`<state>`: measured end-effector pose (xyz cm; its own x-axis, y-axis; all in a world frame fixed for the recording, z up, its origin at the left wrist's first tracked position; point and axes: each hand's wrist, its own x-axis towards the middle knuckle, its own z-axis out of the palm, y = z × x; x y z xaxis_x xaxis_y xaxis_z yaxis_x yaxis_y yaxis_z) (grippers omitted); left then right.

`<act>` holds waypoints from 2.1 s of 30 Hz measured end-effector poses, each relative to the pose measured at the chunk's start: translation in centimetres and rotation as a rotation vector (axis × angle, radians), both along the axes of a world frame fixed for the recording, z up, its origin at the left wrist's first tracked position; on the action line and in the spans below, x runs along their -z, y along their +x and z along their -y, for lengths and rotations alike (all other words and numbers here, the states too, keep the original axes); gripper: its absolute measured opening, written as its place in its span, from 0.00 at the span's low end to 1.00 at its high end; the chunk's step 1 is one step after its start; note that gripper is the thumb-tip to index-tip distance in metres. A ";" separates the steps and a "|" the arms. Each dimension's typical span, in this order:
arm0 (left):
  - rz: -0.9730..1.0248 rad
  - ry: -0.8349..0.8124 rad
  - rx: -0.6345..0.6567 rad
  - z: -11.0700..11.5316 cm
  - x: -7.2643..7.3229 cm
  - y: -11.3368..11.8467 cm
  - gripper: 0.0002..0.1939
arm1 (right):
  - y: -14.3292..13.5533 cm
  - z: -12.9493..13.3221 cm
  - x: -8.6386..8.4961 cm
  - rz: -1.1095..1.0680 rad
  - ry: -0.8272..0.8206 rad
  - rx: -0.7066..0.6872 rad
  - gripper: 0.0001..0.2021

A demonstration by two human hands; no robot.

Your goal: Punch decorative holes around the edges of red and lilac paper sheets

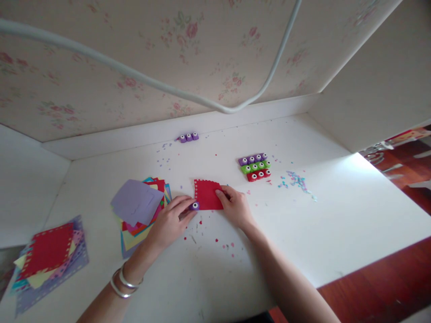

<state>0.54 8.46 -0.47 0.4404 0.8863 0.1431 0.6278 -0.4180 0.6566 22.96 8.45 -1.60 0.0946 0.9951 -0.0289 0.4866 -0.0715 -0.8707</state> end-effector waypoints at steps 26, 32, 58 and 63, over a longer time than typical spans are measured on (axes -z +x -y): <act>-0.138 -0.221 -0.040 -3.1 -1.2 2.2 0.07 | -0.1 0.0 -0.1 0.057 0.026 -0.022 0.15; -0.041 -0.293 0.011 -2.0 -1.7 0.5 0.11 | 0.1 0.0 0.0 0.057 0.021 0.006 0.14; -0.112 0.075 -0.029 -4.9 -4.6 0.7 0.12 | -0.1 0.2 -0.1 0.009 0.024 -0.010 0.12; -0.093 0.101 0.078 -8.8 -6.0 5.7 0.14 | 0.0 0.2 -0.3 -0.013 0.044 -0.038 0.11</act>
<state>6.27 17.27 5.53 0.5228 0.8321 0.1854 0.6470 -0.5289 0.5493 22.97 8.29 -1.29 0.0568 0.9983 0.0140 0.4772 -0.0149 -0.8787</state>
